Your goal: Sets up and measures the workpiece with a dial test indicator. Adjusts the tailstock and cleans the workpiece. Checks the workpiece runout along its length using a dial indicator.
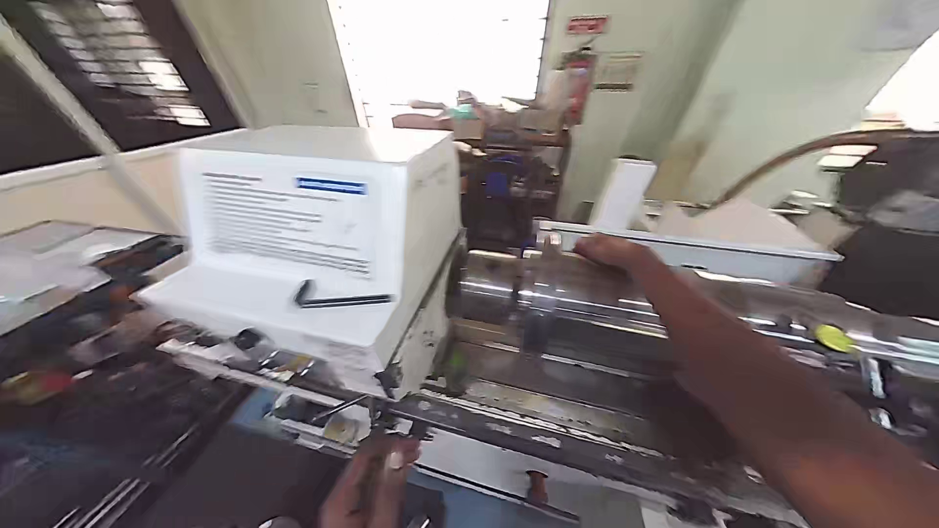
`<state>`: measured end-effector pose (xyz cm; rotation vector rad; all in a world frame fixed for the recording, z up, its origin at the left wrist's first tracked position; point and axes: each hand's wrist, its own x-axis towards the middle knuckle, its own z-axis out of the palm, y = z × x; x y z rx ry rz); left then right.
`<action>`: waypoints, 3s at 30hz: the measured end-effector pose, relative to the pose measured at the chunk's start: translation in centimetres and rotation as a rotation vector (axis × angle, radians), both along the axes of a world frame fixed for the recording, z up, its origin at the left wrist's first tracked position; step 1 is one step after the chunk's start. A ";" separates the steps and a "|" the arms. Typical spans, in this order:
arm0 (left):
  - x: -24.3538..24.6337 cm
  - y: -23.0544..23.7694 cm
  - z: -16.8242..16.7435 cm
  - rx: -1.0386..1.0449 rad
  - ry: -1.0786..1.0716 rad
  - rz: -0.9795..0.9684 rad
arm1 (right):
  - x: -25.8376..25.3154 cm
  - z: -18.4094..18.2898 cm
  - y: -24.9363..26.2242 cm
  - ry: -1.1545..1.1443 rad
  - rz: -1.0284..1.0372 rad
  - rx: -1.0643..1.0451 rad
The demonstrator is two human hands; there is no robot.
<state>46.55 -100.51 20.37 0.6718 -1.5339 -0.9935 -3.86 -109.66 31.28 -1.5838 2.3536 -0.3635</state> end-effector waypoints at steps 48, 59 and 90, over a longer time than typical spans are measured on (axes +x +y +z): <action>-20.8 10.7 -2.5 0.569 0.534 -0.433 | 25.8 -9.3 21.8 -0.524 0.160 -0.812; -18.8 6.3 -4.1 1.092 0.879 -0.806 | 26.5 -9.9 23.1 -1.529 -0.242 -0.615; -21.9 18.2 -6.6 1.157 -0.590 -1.375 | 20.1 -32.0 38.7 -0.336 -1.473 -0.787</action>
